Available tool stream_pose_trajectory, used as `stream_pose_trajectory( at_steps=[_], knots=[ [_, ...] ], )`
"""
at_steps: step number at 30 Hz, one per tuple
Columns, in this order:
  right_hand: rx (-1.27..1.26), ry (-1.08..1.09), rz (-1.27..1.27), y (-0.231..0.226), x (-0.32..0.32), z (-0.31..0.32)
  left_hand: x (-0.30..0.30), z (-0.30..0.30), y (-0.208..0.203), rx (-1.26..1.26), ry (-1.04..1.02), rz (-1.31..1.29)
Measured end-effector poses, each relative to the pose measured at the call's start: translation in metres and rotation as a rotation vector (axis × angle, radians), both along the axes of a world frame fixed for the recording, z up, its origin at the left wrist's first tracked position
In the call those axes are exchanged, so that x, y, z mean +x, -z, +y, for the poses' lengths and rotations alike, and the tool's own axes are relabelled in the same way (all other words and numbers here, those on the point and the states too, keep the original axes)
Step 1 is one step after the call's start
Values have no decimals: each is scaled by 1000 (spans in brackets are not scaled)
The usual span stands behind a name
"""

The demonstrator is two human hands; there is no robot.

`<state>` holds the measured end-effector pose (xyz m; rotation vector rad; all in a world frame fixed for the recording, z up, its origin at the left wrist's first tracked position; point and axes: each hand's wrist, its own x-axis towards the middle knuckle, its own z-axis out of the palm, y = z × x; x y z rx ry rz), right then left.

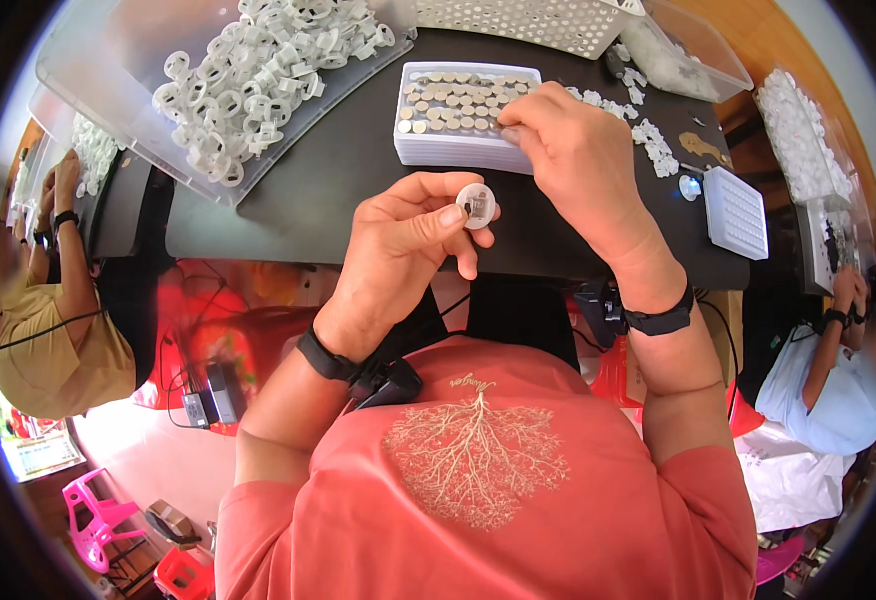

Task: Manually assembling small plastic and metal components at a workbench.

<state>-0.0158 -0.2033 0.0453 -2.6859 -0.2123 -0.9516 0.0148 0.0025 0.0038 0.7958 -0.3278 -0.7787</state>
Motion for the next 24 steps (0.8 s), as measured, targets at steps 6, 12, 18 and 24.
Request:
stream_pose_trajectory(
  at_steps=[6,12,18,24],
  knots=[
    [73,45,179,-7,3,-3,3,-1,4,-33,10,15],
    [4,71,126,1,5,-5,4,-1,5,-38,2,36],
    [206,-25,-44,-13,-31,19,3,-1,7,-48,-7,57],
    [770,-260,220,5,-42,30,2,-3,6,-56,-8,34]
  ],
)
